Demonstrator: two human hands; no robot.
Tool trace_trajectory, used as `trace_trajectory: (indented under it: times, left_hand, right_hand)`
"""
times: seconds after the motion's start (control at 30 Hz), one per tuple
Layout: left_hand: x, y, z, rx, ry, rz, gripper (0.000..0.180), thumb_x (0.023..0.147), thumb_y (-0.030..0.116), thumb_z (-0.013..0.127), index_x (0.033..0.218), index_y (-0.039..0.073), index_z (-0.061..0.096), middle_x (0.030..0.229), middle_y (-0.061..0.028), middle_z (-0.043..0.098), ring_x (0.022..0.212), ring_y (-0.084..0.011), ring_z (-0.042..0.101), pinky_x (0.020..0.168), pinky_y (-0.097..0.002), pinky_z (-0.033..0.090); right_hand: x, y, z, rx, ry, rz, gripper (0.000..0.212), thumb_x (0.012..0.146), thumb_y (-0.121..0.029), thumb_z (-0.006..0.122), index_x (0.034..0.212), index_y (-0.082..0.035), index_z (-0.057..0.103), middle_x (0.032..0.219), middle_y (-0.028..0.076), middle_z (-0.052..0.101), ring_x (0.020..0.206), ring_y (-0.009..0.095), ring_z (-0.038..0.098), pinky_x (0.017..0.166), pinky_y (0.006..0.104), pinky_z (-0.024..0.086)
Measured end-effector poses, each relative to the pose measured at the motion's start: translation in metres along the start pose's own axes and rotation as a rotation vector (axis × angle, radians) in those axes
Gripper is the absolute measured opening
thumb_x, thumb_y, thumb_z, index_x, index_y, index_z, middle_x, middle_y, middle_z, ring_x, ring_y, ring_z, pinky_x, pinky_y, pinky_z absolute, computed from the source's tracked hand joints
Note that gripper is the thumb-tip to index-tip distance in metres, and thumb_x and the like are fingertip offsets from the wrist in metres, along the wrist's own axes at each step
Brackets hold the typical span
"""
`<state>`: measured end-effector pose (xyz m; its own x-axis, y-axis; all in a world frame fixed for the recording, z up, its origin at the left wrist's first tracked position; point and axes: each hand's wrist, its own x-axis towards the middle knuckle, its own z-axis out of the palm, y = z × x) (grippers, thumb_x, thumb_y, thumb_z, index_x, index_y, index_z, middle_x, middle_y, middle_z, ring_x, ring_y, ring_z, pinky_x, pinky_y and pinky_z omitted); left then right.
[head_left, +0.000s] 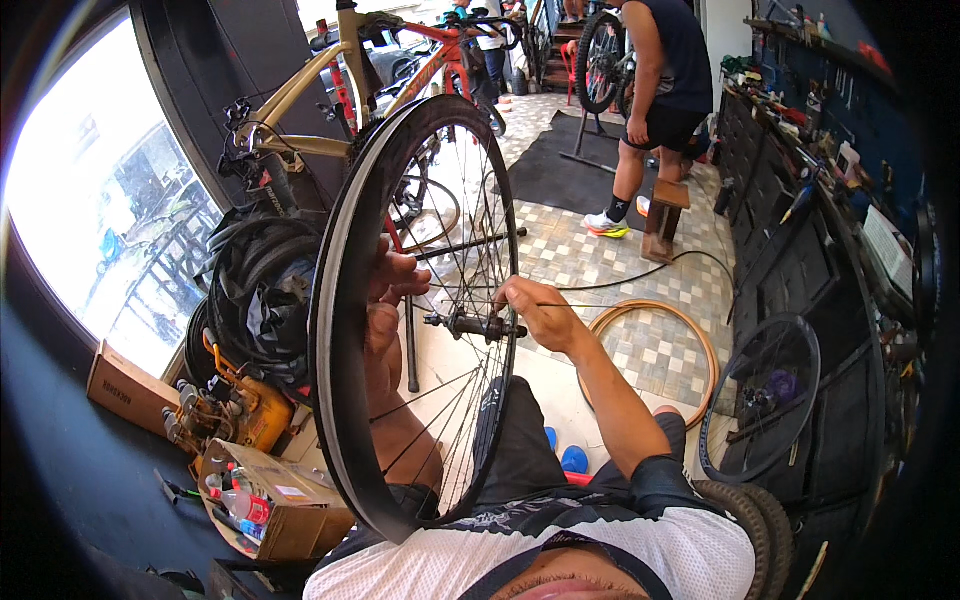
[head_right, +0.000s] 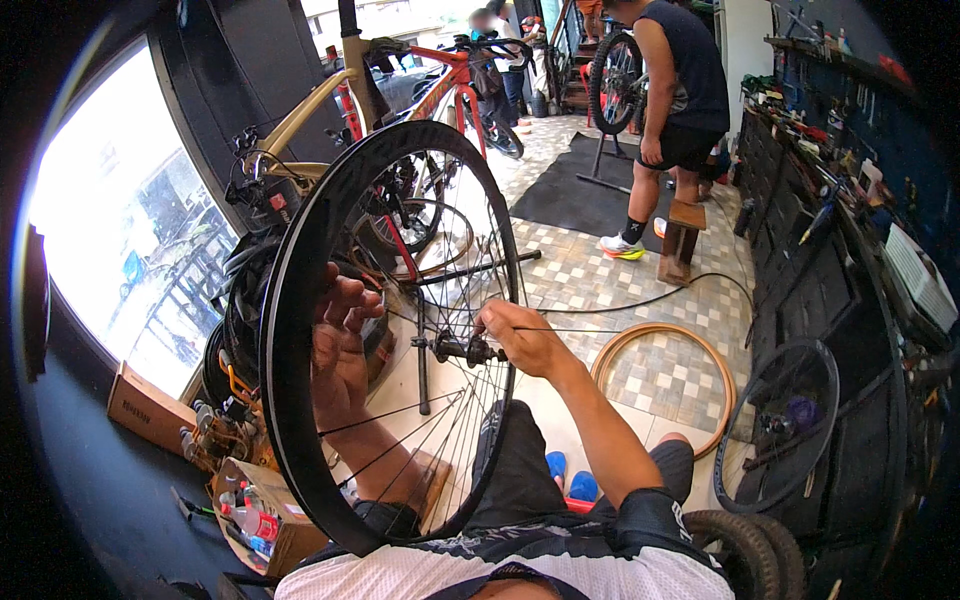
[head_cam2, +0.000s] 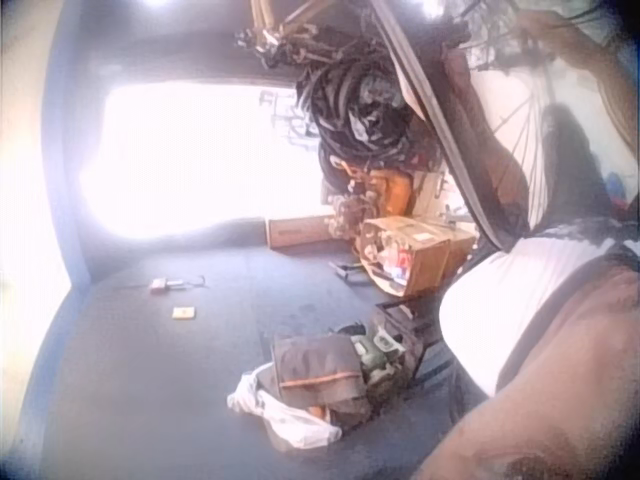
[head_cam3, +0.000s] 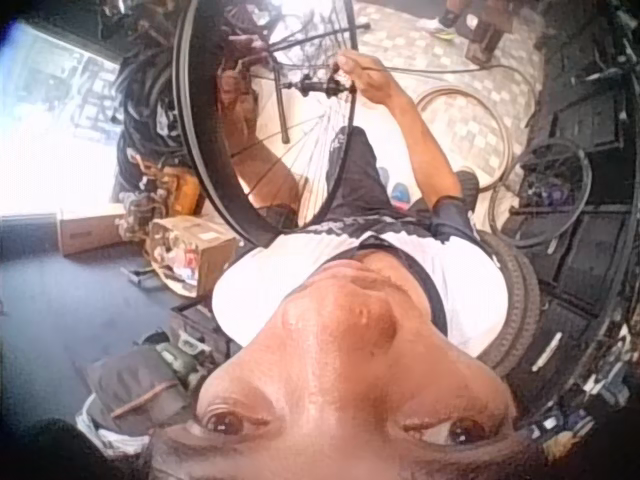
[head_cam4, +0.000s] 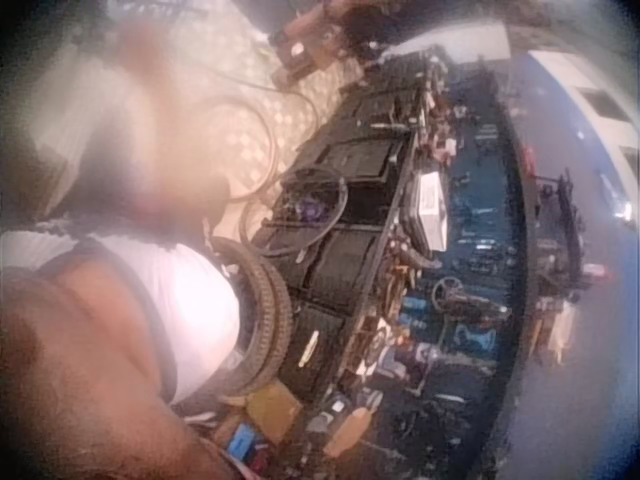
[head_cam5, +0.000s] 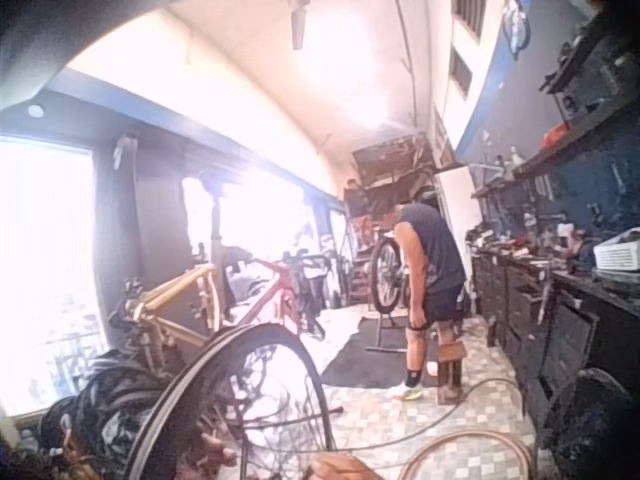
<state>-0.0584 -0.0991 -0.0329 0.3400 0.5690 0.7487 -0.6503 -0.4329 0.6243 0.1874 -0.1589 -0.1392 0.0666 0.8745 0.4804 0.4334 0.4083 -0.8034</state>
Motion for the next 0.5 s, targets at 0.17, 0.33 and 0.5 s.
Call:
trace_trajectory:
  times: [0.17, 0.33, 0.5]
  left_hand:
    - [-0.003, -0.007, -0.003, -0.059, 0.029, -0.020, 0.068, 0.099, 0.038, 0.077, 0.149, -0.001, 0.053, 0.129, -0.0130, 0.069, 0.117, -0.0269, 0.068, 0.099, -0.0433, 0.057]
    - [-0.002, -0.004, 0.002, -0.058, 0.106, 0.069, 0.052, 0.101, 0.025, 0.076, 0.144, 0.001, 0.060, 0.129, -0.0132, 0.070, 0.115, -0.0255, 0.069, 0.095, -0.0442, 0.059]
    - [0.004, 0.007, 0.025, -0.036, 0.140, 0.086, 0.037, 0.104, 0.012, 0.070, 0.139, 0.003, 0.064, 0.121, -0.0127, 0.070, 0.106, -0.0234, 0.070, 0.089, -0.0448, 0.061]
  right_hand:
    - [-0.013, 0.001, -0.012, 0.140, 0.050, 0.010, 0.041, 0.116, -0.040, 0.043, 0.118, -0.005, 0.064, 0.100, 0.006, 0.067, 0.094, 0.020, 0.063, 0.087, 0.0364, 0.051]
    - [-0.012, -0.009, -0.015, 0.462, -0.001, -0.069, 0.055, 0.111, -0.058, 0.047, 0.106, -0.007, 0.066, 0.078, -0.004, 0.051, 0.065, 0.003, 0.040, 0.057, 0.0203, 0.032]
    - [-0.008, -0.018, -0.027, 0.612, -0.030, -0.044, 0.029, 0.110, -0.035, 0.064, 0.108, -0.007, 0.071, 0.092, -0.003, 0.069, 0.065, 0.002, 0.043, 0.056, 0.0205, 0.035]
